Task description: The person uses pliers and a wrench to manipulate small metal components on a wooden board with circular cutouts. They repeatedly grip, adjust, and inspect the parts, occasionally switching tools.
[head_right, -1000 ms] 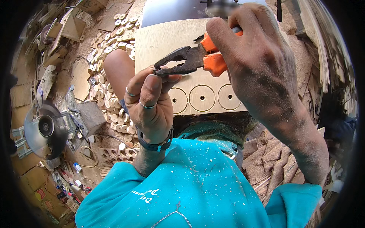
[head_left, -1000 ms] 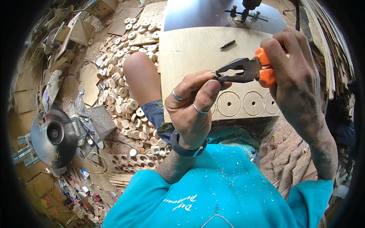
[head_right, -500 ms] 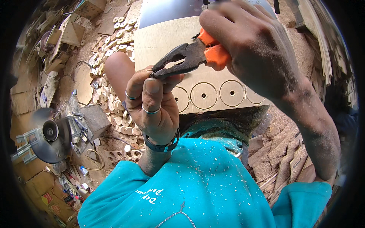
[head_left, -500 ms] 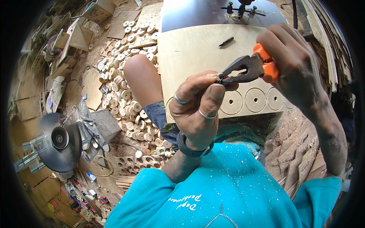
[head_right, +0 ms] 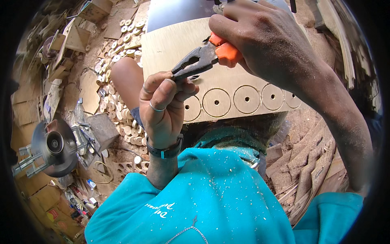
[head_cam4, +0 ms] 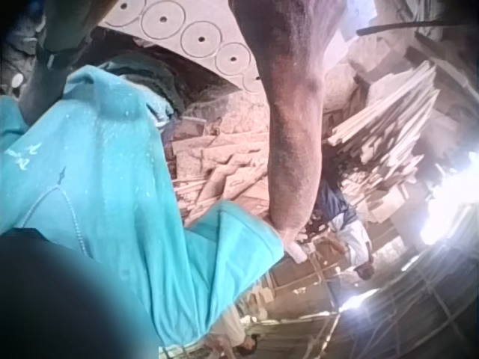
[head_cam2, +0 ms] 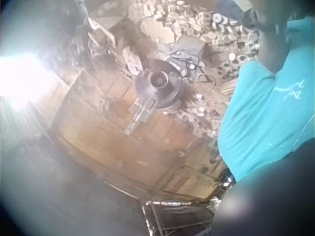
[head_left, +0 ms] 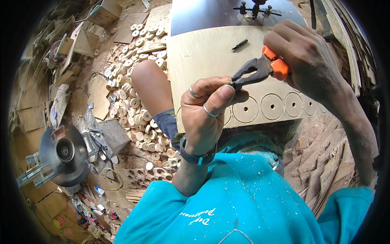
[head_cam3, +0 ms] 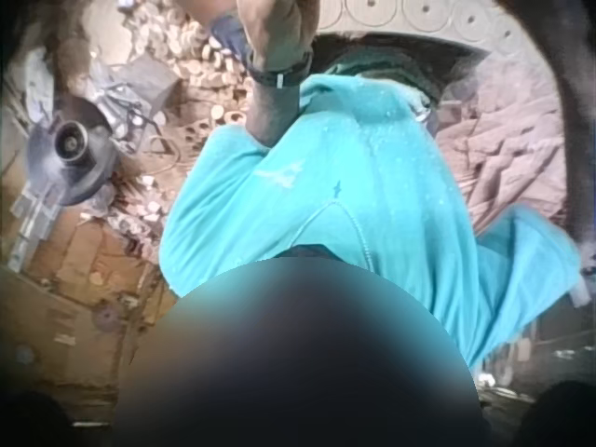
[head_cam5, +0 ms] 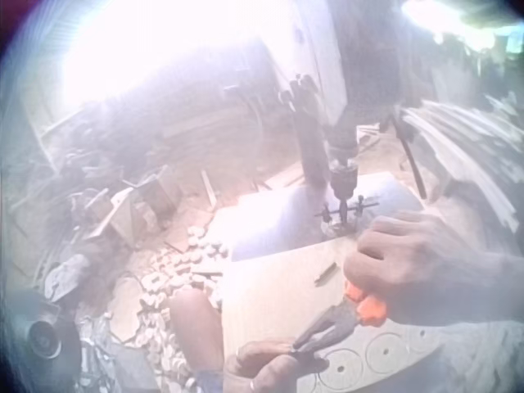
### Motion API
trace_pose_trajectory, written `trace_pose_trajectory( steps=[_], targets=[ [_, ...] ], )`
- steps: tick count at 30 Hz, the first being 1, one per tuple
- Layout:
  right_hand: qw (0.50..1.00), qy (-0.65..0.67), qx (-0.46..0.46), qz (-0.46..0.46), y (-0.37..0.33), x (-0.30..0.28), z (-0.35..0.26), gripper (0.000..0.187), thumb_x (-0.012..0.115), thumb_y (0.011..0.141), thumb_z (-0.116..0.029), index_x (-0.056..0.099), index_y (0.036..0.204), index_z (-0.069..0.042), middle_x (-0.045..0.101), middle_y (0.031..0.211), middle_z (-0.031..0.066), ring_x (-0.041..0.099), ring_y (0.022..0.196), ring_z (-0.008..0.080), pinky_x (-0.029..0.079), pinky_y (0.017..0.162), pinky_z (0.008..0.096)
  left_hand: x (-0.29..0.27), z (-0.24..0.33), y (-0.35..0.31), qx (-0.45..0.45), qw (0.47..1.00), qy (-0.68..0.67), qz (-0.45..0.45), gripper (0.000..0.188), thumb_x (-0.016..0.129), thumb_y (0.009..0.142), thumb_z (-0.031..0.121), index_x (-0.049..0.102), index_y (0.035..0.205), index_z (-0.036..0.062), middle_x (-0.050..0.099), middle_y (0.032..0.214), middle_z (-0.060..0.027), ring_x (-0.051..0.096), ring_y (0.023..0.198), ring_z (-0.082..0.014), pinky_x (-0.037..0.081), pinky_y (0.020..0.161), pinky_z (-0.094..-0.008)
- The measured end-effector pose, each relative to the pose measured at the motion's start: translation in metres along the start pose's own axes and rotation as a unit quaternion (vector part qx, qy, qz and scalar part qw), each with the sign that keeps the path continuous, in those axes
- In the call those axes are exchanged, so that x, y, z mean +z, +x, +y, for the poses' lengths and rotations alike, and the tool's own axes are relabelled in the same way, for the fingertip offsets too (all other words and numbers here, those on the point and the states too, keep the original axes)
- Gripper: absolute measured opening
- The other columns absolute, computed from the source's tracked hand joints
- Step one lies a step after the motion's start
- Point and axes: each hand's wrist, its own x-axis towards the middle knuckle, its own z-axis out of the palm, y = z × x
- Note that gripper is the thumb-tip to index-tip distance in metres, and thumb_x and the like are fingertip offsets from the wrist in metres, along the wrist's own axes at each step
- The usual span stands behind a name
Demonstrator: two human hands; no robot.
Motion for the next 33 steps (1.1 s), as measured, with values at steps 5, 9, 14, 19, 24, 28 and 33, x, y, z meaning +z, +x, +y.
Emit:
trace_pose_trajectory(
  steps=[5, 9, 14, 19, 24, 28, 33],
  targets=[
    [0.998, -0.046, -0.008, 0.044, 0.000, -0.004, -0.004, 0.036, 0.080, 0.071, -0.006, 0.062, 0.102, -0.007, 0.061, 0.094, 0.0107, 0.061, 0.097, 0.0263, 0.051, 0.082, 0.0395, 0.003, 0.005, 0.001, -0.037, 0.995, -0.087, 0.018, 0.016, 0.061, 0.097, 0.010, 0.064, 0.109, -0.0009, 0.068, 0.099, -0.0130, 0.069, 0.082, -0.0187, 0.060, 0.079, -0.0350],
    [0.986, 0.069, 0.143, 0.051, -0.002, -0.014, -0.017, 0.020, 0.073, 0.086, -0.014, 0.062, 0.100, -0.005, 0.060, 0.086, 0.0076, 0.061, 0.084, 0.0204, 0.049, 0.074, 0.0335, 0.010, 0.007, -0.002, -0.048, 0.983, -0.173, 0.028, 0.016, 0.059, 0.099, 0.015, 0.061, 0.111, 0.0038, 0.064, 0.106, -0.0111, 0.067, 0.089, -0.0181, 0.058, 0.082, -0.0350],
    [0.734, 0.577, 0.357, -0.037, -0.004, -0.020, -0.048, 0.020, 0.066, 0.094, -0.020, 0.061, 0.098, -0.002, 0.053, 0.073, -0.0013, 0.055, 0.067, 0.0080, 0.045, 0.060, 0.0231, 0.012, -0.001, -0.004, -0.032, 0.981, -0.184, 0.049, 0.016, 0.059, 0.100, 0.015, 0.061, 0.113, 0.0061, 0.064, 0.107, -0.0104, 0.066, 0.092, -0.0177, 0.058, 0.083, -0.0352],
    [0.688, 0.654, 0.296, 0.110, -0.003, -0.004, -0.066, 0.023, 0.067, 0.093, -0.017, 0.064, 0.107, 0.001, 0.060, 0.081, 0.0012, 0.059, 0.074, 0.0075, 0.049, 0.065, 0.0225, 0.011, -0.011, -0.005, -0.030, 0.987, -0.155, 0.024, 0.018, 0.060, 0.099, 0.013, 0.063, 0.114, 0.0024, 0.068, 0.101, -0.0110, 0.068, 0.094, -0.0189, 0.059, 0.085, -0.0362],
    [0.752, 0.605, 0.258, 0.047, -0.004, -0.002, -0.062, 0.013, 0.067, 0.091, -0.006, 0.062, 0.101, 0.000, 0.062, 0.082, 0.0025, 0.059, 0.075, 0.0080, 0.050, 0.067, 0.0235, 0.016, -0.014, -0.009, -0.053, 0.995, -0.071, 0.045, 0.018, 0.060, 0.097, 0.006, 0.064, 0.113, -0.0031, 0.071, 0.103, -0.0160, 0.072, 0.090, -0.0228, 0.062, 0.082, -0.0360],
    [0.821, 0.527, 0.212, 0.059, -0.004, -0.002, -0.056, 0.014, 0.068, 0.088, -0.006, 0.061, 0.099, -0.001, 0.062, 0.081, 0.0049, 0.059, 0.072, 0.0109, 0.050, 0.065, 0.0267, 0.011, 0.000, -0.005, -0.128, 0.990, -0.043, 0.044, 0.018, 0.059, 0.098, 0.008, 0.066, 0.107, -0.0054, 0.072, 0.102, -0.0172, 0.073, 0.089, -0.0237, 0.062, 0.080, -0.0358],
    [0.867, 0.472, 0.149, 0.055, -0.001, 0.003, -0.053, 0.017, 0.068, 0.089, -0.010, 0.062, 0.102, 0.000, 0.062, 0.078, 0.0065, 0.058, 0.071, 0.0129, 0.049, 0.066, 0.0289, 0.001, 0.007, 0.000, -0.212, 0.970, -0.105, 0.050, 0.017, 0.060, 0.096, 0.011, 0.066, 0.106, -0.0026, 0.072, 0.103, -0.0159, 0.072, 0.091, -0.0222, 0.061, 0.083, -0.0343]
  ],
)
